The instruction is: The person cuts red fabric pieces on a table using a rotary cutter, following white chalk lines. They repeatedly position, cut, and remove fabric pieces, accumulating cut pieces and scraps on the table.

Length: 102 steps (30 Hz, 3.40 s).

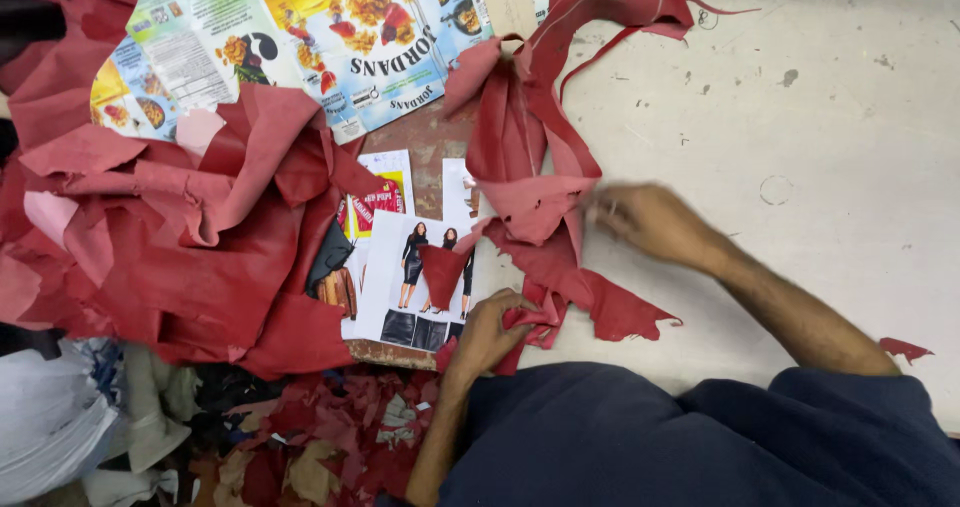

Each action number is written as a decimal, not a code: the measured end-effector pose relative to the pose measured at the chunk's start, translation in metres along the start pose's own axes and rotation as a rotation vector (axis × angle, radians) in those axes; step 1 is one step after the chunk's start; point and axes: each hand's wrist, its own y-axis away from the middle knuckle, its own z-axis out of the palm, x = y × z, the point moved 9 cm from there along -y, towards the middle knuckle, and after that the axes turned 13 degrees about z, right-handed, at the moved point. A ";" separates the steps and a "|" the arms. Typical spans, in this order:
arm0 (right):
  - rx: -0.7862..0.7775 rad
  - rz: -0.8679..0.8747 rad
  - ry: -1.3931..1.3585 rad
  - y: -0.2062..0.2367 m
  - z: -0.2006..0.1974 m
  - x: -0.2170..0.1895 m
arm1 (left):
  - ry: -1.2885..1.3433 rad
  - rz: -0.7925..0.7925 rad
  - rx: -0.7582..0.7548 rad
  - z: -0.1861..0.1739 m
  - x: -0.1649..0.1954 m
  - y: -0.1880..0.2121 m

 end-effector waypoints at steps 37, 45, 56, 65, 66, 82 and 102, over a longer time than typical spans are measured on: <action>0.577 0.671 -0.370 0.321 0.065 0.409 | -1.151 0.237 0.417 -0.018 0.107 -0.062; 0.445 0.267 -0.548 0.333 0.004 0.239 | -0.628 1.031 -0.388 0.217 0.208 -0.155; 0.689 0.437 0.094 0.534 -0.177 0.367 | -0.365 0.372 -1.039 0.274 0.149 -0.224; 1.131 0.033 0.232 0.535 -0.239 0.531 | -0.161 0.348 -0.247 0.206 0.273 -0.261; 1.151 -0.040 0.384 0.524 -0.227 0.532 | -0.313 0.418 -0.131 0.196 0.280 -0.257; 0.426 0.144 0.446 0.466 -0.032 0.575 | -1.052 0.129 0.494 0.304 0.159 -0.149; -0.005 0.510 0.438 0.515 -0.051 0.609 | -0.861 0.656 -0.648 0.702 0.241 -0.158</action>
